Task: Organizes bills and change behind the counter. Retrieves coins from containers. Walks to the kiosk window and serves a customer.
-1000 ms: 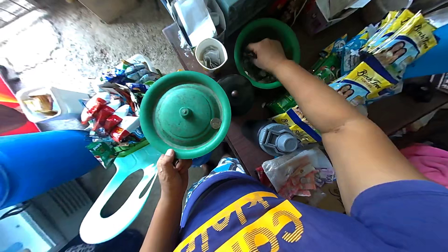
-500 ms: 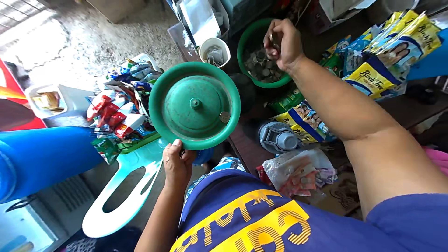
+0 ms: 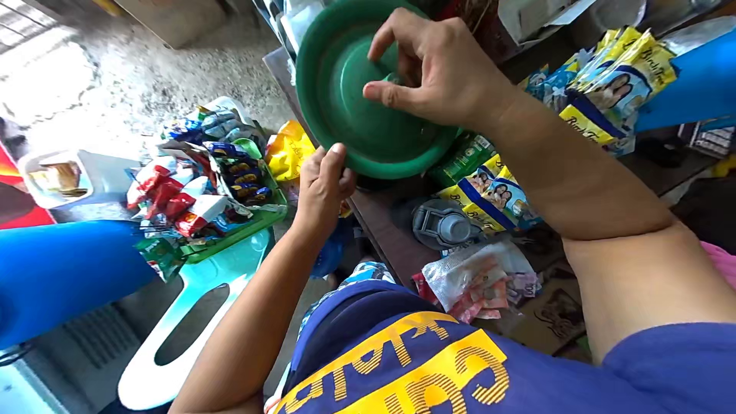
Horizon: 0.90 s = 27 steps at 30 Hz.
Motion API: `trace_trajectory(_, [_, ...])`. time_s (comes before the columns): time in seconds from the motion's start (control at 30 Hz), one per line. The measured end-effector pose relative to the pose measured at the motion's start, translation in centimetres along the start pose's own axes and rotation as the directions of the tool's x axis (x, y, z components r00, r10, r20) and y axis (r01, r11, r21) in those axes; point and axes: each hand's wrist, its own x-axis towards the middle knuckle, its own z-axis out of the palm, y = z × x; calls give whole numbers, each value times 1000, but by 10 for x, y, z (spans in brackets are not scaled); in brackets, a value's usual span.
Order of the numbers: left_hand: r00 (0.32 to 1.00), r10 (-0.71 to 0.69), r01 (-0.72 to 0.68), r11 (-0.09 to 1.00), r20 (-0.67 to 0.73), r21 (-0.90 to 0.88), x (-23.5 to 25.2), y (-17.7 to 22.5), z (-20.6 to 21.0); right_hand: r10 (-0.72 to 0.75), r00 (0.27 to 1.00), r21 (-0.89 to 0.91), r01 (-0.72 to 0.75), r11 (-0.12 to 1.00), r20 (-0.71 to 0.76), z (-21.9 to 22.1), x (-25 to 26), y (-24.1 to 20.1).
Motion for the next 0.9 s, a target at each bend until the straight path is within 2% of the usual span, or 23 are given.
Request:
trace_trajectory(0.07, [1000, -19, 20, 999, 5, -38, 11, -1, 9, -7, 998, -115, 0, 993, -57, 1, -5, 2])
trace_trajectory(0.2, [997, -71, 71, 997, 10, -17, 22, -12, 16, 59, 996, -175, -71, 982, -68, -5, -14, 22])
trace_trajectory(0.3, [998, -51, 54, 995, -37, 87, 9, -17, 5, 194, 978, -194, -205, 959, -72, -7, -17, 51])
trace_trajectory(0.43, [990, -32, 54, 986, -139, 157, -17, -27, -19, 404, 912, -207, -410, 888, -73, -2, -22, 93])
trace_trajectory(0.57, [975, -57, 112, 961, -213, 254, -30, -45, -34, 469, 881, -216, -471, 855, -65, 18, -25, 115])
trace_trajectory(0.77, [987, -43, 123, 832, -158, 541, -24, -75, -35, 420, 905, -168, -426, 889, -75, 43, -23, 119])
trace_trajectory(0.87, [988, -78, 147, 698, -130, 701, -12, -77, -29, 454, 882, -280, -471, 837, -127, 41, -21, 99])
trace_trajectory(0.9, [988, -93, 156, 638, -126, 754, -8, -77, -28, 409, 899, -316, -438, 842, -155, 42, -22, 89])
